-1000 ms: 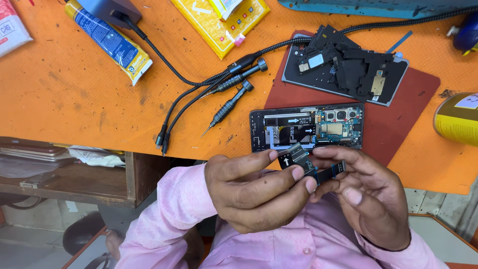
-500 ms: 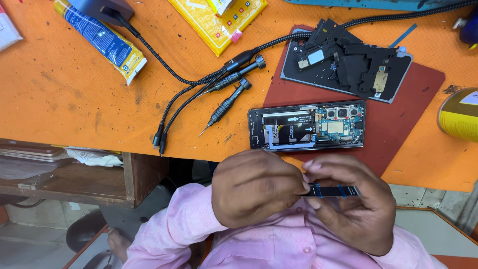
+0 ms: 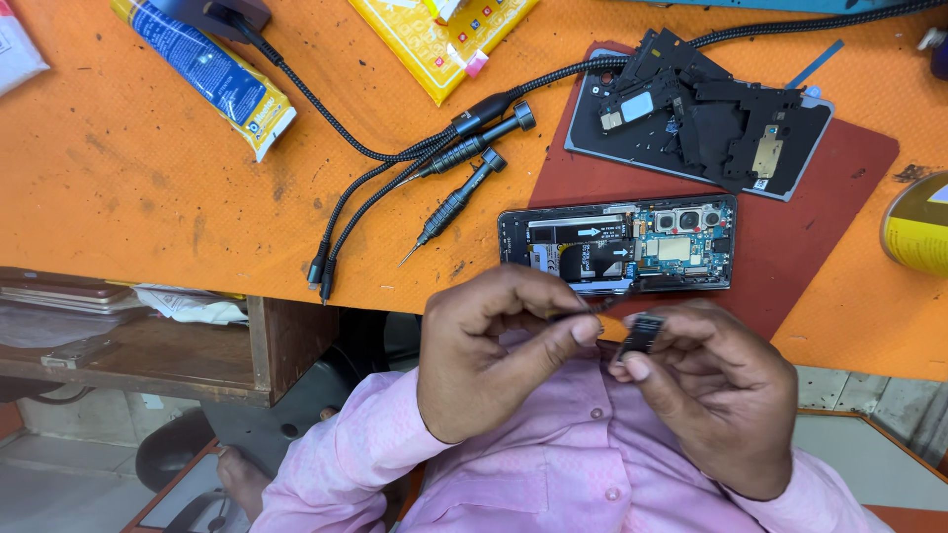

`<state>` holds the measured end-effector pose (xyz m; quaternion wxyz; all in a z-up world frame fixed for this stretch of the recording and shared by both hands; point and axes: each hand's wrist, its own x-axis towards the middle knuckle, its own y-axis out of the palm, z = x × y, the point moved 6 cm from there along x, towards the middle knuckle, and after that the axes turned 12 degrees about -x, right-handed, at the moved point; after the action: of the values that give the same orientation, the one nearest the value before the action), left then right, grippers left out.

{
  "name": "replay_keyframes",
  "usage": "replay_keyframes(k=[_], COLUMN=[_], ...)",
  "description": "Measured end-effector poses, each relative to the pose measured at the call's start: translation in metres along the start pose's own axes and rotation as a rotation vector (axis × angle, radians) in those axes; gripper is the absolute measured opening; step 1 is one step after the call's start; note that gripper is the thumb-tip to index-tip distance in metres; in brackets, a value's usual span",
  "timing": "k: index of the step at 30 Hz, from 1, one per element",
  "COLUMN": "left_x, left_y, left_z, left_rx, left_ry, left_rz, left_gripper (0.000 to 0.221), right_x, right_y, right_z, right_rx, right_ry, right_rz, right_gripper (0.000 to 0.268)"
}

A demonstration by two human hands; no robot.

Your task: The person disassembles a mobile phone by hand, prying up internal ribbon cables and removing a black internal component before reassembling the phone housing.

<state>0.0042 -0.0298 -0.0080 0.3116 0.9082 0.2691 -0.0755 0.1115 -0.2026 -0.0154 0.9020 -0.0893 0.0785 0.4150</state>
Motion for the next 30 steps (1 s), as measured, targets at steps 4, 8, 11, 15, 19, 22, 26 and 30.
replay_keyframes(k=[4,8,11,15,19,22,26,30], left_x=[0.002,0.005,0.007,0.008,0.012,0.017,0.022,0.019], left_y=[-0.006,-0.006,-0.003,0.008,0.019,0.022,0.019,0.007], left_z=[-0.001,-0.002,-0.007,-0.043,-0.069,-0.076,-0.071,-0.063], left_rx=[-0.030,-0.142,-0.096,0.216,0.473,0.496,0.568,0.601], left_ry=[0.035,-0.021,-0.039,0.229,0.395,0.441,0.459,0.426], left_rz=[-0.017,0.000,0.027,0.282,0.536,0.568,0.513,0.439], left_gripper=[0.028,0.030,0.030,0.016,0.020,0.023,0.021,0.023], right_x=[-0.002,0.000,0.004,-0.003,-0.013,-0.016,-0.007,0.001], right_y=[-0.010,-0.013,-0.016,-0.019,-0.015,-0.009,-0.008,-0.002], right_z=[-0.001,-0.001,-0.006,-0.018,-0.034,-0.040,-0.024,-0.016], right_rx=[-0.008,0.306,0.534,0.751,0.713,0.651,0.166,-0.082], right_ry=[0.081,0.022,0.100,0.269,0.397,0.451,0.219,0.185], right_rz=[0.009,0.036,0.090,0.127,0.172,0.175,0.196,0.145], right_gripper=[0.027,0.009,0.017,0.037,0.051,0.045,0.021,0.015])
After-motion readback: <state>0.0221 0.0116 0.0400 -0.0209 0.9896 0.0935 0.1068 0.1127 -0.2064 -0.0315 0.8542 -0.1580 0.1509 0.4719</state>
